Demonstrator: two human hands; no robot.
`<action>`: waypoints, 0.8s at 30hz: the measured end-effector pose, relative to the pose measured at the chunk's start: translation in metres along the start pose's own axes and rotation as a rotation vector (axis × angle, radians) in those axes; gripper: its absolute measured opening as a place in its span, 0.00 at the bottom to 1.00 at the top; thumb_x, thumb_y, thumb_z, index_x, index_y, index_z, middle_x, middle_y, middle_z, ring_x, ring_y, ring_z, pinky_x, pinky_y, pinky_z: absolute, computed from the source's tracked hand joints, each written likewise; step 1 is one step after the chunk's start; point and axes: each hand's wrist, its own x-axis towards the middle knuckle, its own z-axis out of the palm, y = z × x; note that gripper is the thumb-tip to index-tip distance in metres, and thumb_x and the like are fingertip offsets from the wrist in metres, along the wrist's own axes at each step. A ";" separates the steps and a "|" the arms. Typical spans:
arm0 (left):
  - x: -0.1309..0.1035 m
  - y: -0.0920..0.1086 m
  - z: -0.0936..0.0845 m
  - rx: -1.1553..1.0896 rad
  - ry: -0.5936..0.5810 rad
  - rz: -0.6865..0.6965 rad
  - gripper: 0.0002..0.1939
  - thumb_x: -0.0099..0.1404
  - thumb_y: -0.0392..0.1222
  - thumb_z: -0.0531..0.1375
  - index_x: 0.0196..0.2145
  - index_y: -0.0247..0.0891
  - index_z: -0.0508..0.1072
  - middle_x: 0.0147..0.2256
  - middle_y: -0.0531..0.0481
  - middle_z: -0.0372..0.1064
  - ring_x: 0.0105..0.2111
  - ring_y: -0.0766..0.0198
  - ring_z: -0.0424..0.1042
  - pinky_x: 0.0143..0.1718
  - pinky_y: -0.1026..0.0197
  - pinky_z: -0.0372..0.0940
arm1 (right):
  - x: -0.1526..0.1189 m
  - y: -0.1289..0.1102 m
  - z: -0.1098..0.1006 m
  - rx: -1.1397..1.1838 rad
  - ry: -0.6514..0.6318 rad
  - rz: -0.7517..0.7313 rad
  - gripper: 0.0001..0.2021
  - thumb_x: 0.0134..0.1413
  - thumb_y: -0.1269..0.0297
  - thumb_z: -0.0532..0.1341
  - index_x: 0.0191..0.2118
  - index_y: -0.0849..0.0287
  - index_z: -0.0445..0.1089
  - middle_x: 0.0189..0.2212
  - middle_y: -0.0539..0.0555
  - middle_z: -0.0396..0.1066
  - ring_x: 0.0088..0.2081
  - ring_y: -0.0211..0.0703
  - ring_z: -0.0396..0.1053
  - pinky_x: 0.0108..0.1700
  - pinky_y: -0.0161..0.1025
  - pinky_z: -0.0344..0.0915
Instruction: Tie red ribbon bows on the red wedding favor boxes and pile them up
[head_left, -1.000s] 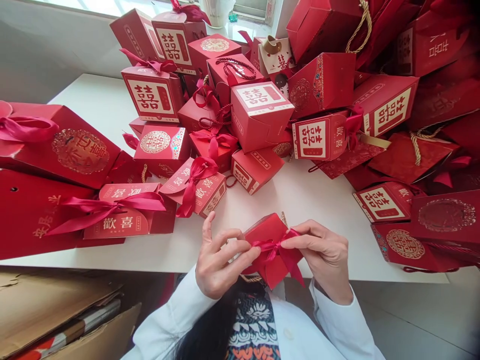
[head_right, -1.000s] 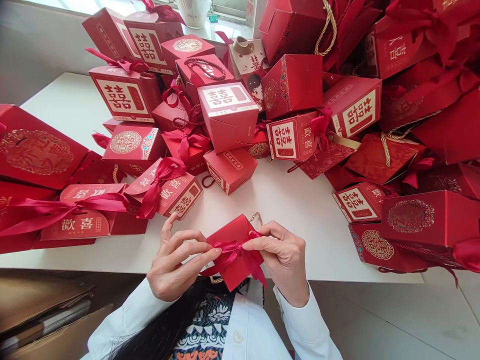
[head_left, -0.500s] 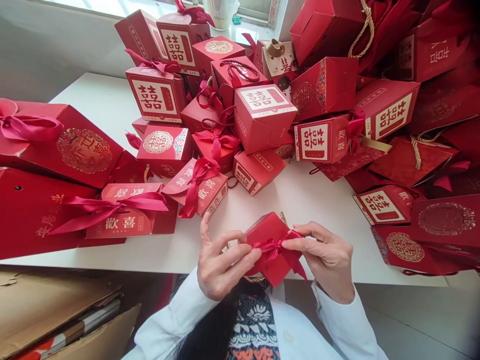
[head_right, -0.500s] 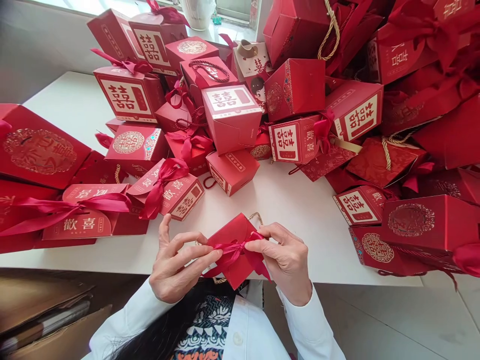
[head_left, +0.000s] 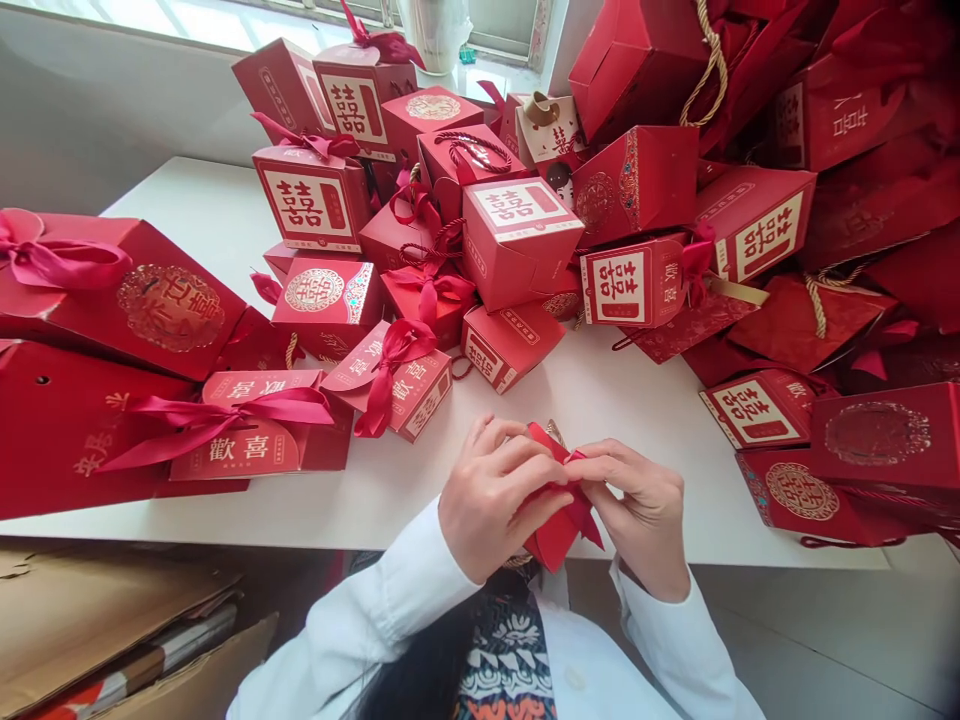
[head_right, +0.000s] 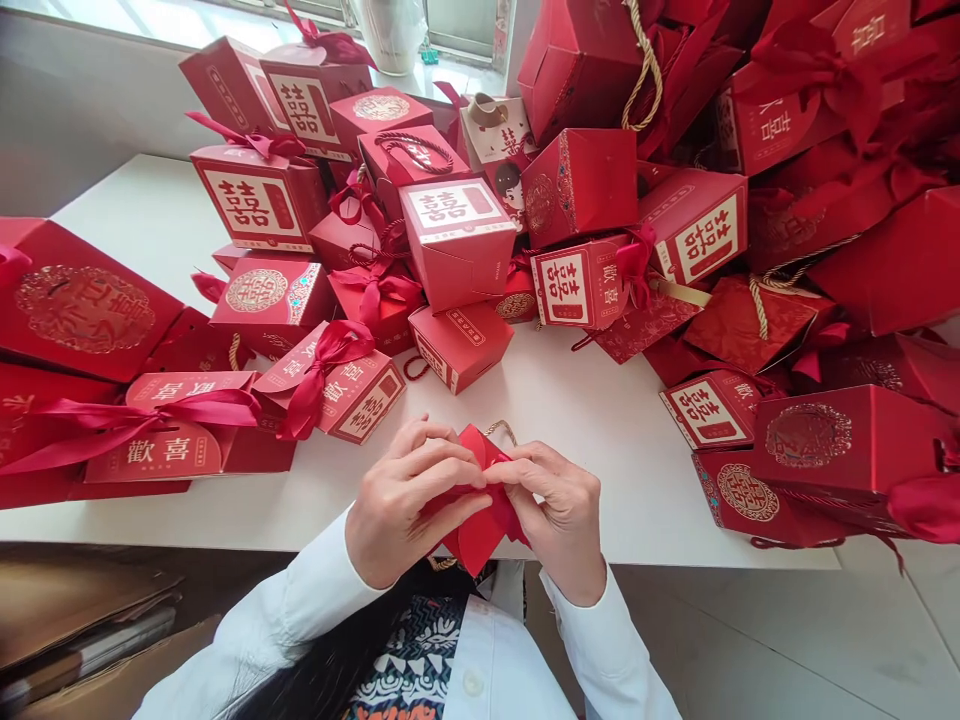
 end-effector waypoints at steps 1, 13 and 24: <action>0.000 0.000 0.003 0.022 -0.006 -0.010 0.02 0.62 0.37 0.62 0.31 0.39 0.73 0.32 0.53 0.76 0.40 0.57 0.68 0.53 0.44 0.57 | 0.000 0.000 0.001 0.017 0.011 0.016 0.14 0.55 0.78 0.58 0.33 0.51 0.76 0.29 0.48 0.74 0.30 0.36 0.71 0.31 0.34 0.66; -0.007 0.003 0.016 0.080 -0.006 -0.086 0.06 0.61 0.32 0.59 0.27 0.40 0.71 0.27 0.55 0.74 0.37 0.61 0.71 0.60 0.35 0.46 | 0.006 0.003 0.003 0.091 0.077 0.084 0.12 0.51 0.79 0.60 0.28 0.53 0.76 0.25 0.48 0.74 0.28 0.38 0.71 0.31 0.36 0.67; -0.013 -0.002 0.019 0.053 0.004 -0.049 0.07 0.63 0.33 0.59 0.26 0.39 0.71 0.27 0.55 0.73 0.35 0.62 0.70 0.61 0.38 0.44 | 0.006 0.005 0.006 0.123 0.125 0.152 0.12 0.50 0.78 0.61 0.26 0.53 0.76 0.25 0.47 0.74 0.28 0.38 0.71 0.32 0.36 0.67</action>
